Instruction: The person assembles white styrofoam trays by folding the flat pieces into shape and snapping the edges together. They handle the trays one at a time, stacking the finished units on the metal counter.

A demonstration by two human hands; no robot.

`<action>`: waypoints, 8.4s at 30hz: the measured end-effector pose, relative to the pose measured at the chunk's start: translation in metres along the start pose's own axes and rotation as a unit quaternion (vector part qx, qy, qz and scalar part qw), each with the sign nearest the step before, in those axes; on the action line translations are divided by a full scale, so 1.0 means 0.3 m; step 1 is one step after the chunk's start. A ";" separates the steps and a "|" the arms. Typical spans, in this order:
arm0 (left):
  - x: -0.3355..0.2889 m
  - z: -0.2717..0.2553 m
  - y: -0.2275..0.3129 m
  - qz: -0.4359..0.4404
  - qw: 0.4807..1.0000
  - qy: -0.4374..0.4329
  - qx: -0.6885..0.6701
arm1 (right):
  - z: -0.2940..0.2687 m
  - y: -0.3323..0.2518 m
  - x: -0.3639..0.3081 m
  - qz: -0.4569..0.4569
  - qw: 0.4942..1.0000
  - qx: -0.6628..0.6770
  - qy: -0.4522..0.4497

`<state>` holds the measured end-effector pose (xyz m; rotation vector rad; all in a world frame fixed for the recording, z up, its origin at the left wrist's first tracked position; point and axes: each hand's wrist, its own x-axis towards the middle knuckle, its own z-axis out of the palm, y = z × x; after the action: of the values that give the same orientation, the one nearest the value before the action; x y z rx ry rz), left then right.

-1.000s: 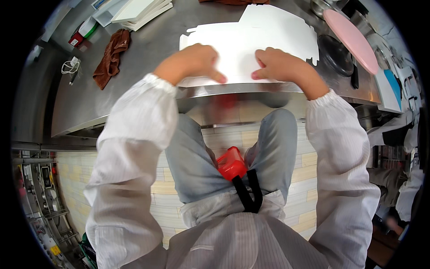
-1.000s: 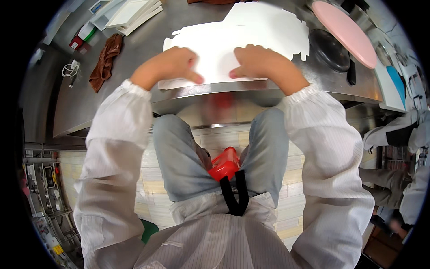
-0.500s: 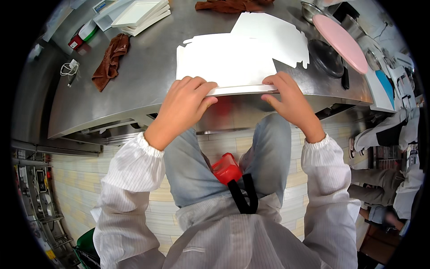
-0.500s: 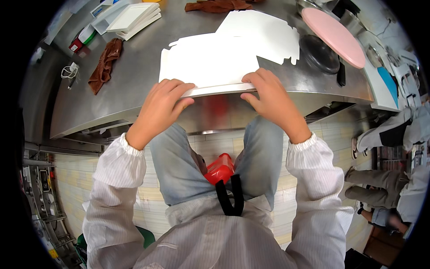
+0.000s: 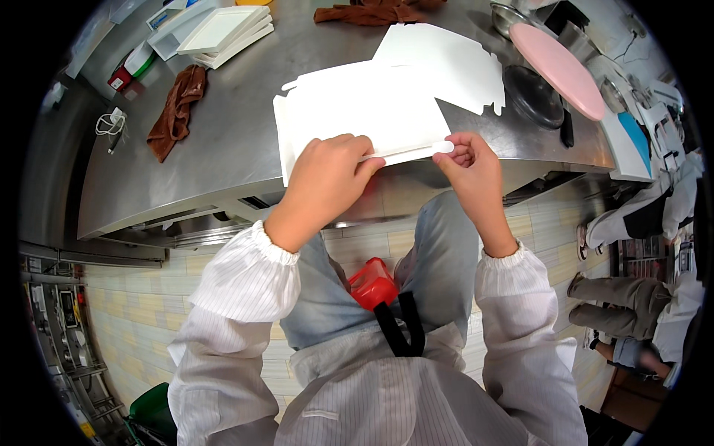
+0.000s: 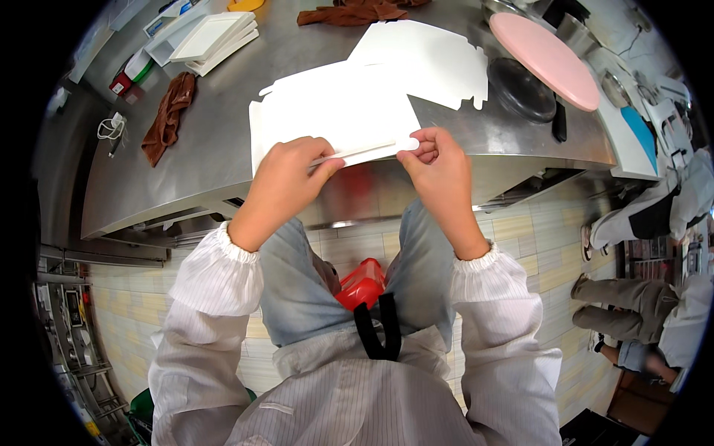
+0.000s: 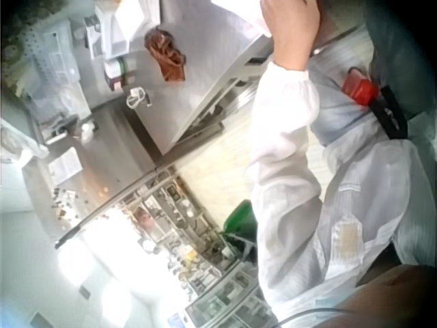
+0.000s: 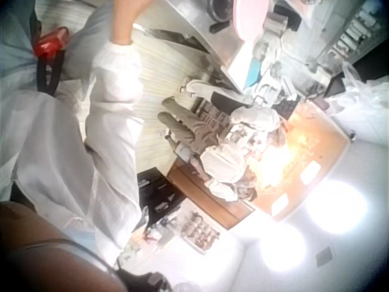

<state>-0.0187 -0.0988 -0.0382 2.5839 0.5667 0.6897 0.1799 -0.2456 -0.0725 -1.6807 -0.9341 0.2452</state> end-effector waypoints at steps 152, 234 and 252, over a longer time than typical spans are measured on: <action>-0.159 0.239 -0.189 0.134 0.912 0.364 0.138 | 0.329 0.004 -0.128 -0.419 0.845 -0.314 0.108; -0.109 -0.022 -0.163 0.190 0.965 0.104 0.146 | 0.235 -0.052 0.028 -0.468 0.838 -0.269 -0.078; -0.166 -0.045 -0.195 0.186 0.973 0.091 0.104 | 0.244 -0.057 0.023 -0.493 0.831 -0.227 -0.120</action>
<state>-0.0816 -0.0700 -0.0740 2.8760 0.2128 1.0471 0.1331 -0.1870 -0.0800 -1.3570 -2.0427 -0.5201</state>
